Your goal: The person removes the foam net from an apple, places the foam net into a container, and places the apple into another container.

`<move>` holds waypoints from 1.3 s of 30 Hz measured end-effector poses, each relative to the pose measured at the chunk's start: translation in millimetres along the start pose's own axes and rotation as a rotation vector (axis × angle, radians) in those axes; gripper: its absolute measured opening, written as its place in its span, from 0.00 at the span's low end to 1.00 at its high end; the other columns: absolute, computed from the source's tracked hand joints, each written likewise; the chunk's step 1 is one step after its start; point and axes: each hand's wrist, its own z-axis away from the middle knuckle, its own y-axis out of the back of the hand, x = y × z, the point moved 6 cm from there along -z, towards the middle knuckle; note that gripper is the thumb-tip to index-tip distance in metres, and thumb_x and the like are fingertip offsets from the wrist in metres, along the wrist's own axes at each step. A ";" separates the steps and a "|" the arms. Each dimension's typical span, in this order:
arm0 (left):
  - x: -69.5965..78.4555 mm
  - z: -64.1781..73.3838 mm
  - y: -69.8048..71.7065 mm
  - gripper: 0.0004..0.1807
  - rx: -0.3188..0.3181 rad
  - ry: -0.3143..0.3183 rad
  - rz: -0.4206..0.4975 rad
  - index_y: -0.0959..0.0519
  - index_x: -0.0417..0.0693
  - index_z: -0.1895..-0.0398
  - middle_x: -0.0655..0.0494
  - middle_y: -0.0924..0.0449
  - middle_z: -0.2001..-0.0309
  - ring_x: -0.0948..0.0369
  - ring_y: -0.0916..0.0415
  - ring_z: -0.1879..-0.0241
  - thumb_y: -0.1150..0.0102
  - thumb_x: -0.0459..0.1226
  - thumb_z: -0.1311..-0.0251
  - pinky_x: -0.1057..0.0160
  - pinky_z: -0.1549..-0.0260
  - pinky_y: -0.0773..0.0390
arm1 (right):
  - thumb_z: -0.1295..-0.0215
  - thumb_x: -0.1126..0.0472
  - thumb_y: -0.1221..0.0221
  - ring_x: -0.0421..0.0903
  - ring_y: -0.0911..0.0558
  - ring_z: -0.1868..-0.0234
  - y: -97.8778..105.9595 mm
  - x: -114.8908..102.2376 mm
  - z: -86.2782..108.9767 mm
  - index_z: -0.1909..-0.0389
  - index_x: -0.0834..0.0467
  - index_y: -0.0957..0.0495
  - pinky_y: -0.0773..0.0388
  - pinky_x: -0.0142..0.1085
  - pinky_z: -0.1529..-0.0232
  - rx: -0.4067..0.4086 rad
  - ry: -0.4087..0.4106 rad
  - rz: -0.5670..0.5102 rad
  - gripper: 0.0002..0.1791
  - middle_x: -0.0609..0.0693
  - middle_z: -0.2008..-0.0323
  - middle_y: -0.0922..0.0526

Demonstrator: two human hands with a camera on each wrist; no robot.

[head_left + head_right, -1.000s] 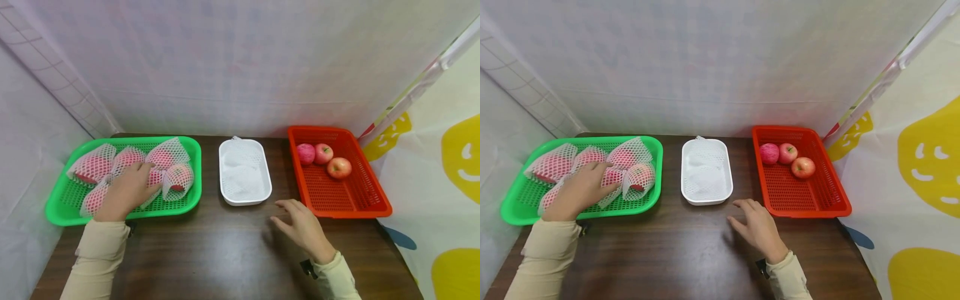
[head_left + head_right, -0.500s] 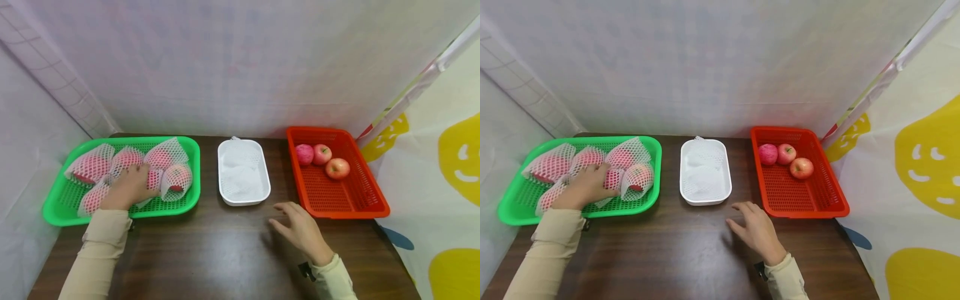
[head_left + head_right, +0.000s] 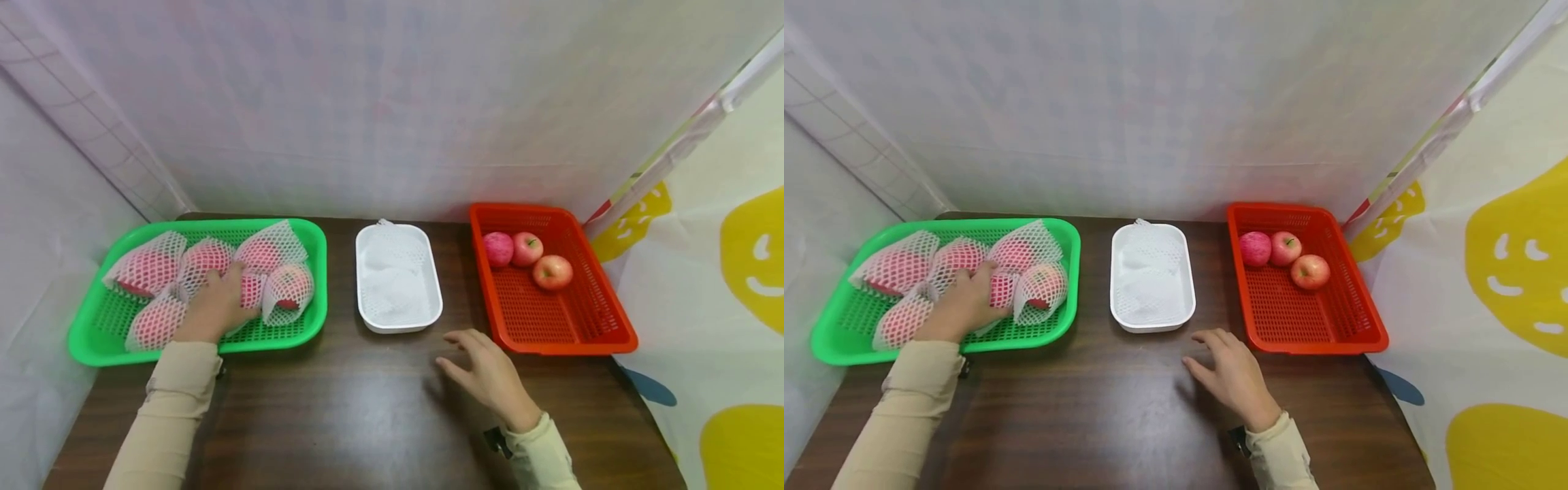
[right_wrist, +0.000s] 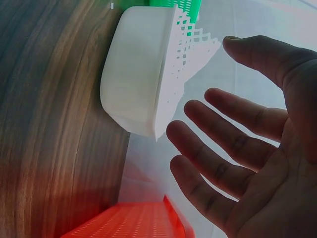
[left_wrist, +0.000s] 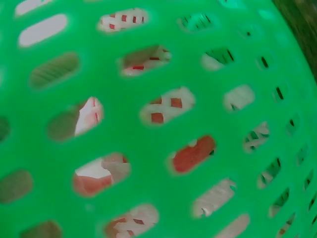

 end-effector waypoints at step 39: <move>133.9 94.0 53.2 0.50 0.250 -0.560 -0.012 0.35 0.37 0.34 0.40 0.26 0.46 0.51 0.23 0.56 0.27 0.47 0.64 0.50 0.61 0.19 | 0.44 0.53 0.27 0.44 0.17 0.60 1.2 -2.2 -0.9 0.52 0.58 0.17 0.19 0.42 0.59 -0.037 -0.024 -0.099 0.21 0.47 0.58 0.16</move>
